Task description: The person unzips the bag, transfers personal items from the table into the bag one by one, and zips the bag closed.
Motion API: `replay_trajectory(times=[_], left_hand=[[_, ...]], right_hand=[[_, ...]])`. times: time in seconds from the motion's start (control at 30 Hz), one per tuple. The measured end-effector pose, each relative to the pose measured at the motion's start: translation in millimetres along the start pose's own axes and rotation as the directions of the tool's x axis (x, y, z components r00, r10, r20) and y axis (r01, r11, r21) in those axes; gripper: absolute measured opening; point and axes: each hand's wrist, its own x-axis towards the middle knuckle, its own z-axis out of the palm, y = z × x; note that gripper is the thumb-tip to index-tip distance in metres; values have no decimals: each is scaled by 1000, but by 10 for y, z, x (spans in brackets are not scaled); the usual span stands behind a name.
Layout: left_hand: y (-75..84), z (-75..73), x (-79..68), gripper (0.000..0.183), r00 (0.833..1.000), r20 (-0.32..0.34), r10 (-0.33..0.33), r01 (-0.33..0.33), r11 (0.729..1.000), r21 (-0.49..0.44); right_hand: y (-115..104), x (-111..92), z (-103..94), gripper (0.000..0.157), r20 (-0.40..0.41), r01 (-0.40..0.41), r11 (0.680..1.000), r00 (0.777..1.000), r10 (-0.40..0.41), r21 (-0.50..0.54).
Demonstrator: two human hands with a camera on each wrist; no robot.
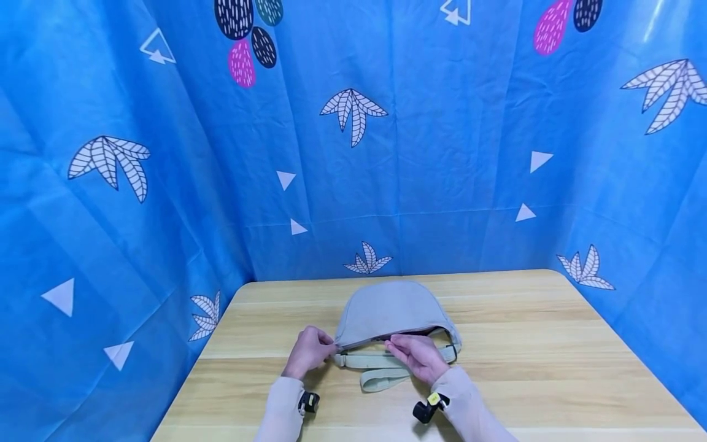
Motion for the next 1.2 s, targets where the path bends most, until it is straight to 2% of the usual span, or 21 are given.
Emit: replay_trajectory(times=[0.37, 0.7, 1.0, 1.2], left_hand=[[19, -6, 12, 5, 1000, -2, -3, 3, 1000, -2], [19, 0, 7, 5, 1000, 1, -4, 4, 1000, 0], [10, 5, 6, 5, 1000, 4, -23, 23, 1000, -4], [7, 0, -2, 5, 1000, -4, -25, 25, 1000, 0]], right_hand=[[4, 4, 0, 36, -23, 3, 1000, 1000, -4, -11], [-14, -2, -34, 13, -11, 5, 1000, 1000, -5, 9], [-11, -8, -45, 12, -24, 4, 1000, 1000, -3, 11], [-33, -20, -54, 16, -6, 7, 1000, 1000, -7, 17]])
